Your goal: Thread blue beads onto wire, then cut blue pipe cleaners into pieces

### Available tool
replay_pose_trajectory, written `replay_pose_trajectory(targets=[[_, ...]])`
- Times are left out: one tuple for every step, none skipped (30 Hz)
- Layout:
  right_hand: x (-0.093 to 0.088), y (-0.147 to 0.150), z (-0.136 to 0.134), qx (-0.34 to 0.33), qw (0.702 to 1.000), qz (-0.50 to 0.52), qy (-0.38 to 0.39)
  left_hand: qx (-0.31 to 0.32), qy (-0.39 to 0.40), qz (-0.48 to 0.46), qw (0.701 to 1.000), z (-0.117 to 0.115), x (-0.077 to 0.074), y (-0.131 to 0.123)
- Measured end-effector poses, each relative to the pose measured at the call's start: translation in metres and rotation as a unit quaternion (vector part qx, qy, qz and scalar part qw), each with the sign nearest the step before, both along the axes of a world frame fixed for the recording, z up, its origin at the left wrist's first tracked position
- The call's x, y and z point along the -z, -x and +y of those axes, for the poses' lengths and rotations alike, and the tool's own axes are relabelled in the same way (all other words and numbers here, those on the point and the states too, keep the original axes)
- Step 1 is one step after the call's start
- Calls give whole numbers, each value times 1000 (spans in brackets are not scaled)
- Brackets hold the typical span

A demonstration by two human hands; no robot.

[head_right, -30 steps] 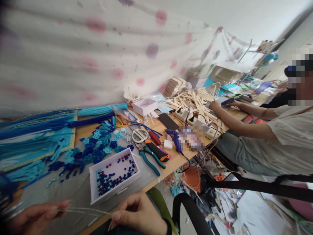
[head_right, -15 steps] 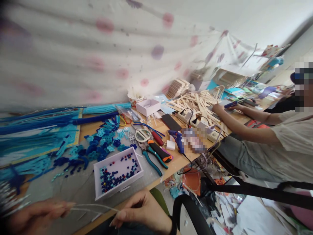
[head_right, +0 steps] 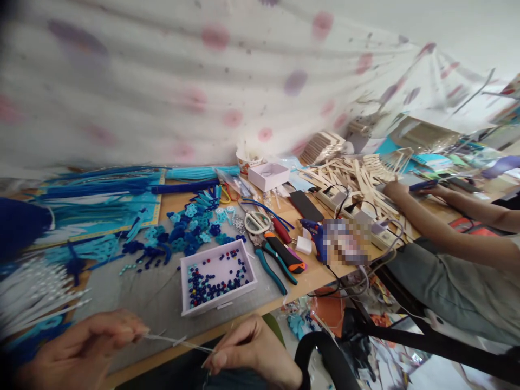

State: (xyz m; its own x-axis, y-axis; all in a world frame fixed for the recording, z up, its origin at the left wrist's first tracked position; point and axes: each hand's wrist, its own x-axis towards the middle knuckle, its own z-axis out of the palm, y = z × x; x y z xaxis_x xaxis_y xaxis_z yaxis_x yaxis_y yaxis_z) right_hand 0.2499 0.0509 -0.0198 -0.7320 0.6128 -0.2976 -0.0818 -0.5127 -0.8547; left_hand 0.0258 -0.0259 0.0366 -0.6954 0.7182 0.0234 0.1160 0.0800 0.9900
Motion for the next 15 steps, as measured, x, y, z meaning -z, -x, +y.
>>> replay_pose_trajectory(targets=[[3, -1, 1, 8, 1000, 1, 14, 10, -8, 6, 1000, 1, -2, 0], [5, -1, 1, 21, 999, 4, 33, 22, -15, 14, 1000, 2, -4, 1], [7, -1, 1, 37, 998, 7, 51, 33, -19, 20, 999, 4, -4, 3], [9, -1, 1, 53, 996, 12, 65, 43, -20, 21, 999, 5, -4, 5], [10, -1, 1, 66, 995, 17, 74, 54, -17, 15, 998, 7, -3, 8], [9, -1, 0, 78, 994, 20, 79, 65, -12, 5, 998, 8, -1, 10], [8, -1, 0, 87, 992, 21, 83, 73, -7, -6, 997, 9, 0, 12], [5, -2, 0, 95, 992, 19, 87, 79, -3, -18, 997, 10, 2, 13], [2, -3, 1, 99, 991, 15, 92, 81, 0, -30, 996, 11, 4, 12], [-1, -5, 2, 101, 990, 11, 97, 83, 1, -41, 996, 12, 5, 11], [-4, -6, 2, 101, 990, 8, 101, 82, 4, -49, 995, 12, 6, 9], [-7, -7, 3, 101, 989, 7, 103, 77, 9, -56, 995, 13, 6, 6], [-9, -9, 4, 102, 989, 8, 105, 71, 15, -62, 995, 13, 5, 4], [-10, -10, 5, 102, 989, 9, 106, 67, 20, -70, 995, 14, 5, 1], [-10, -10, 5, 103, 989, 10, 105, 64, 22, -82, 994, 14, 4, 0]])
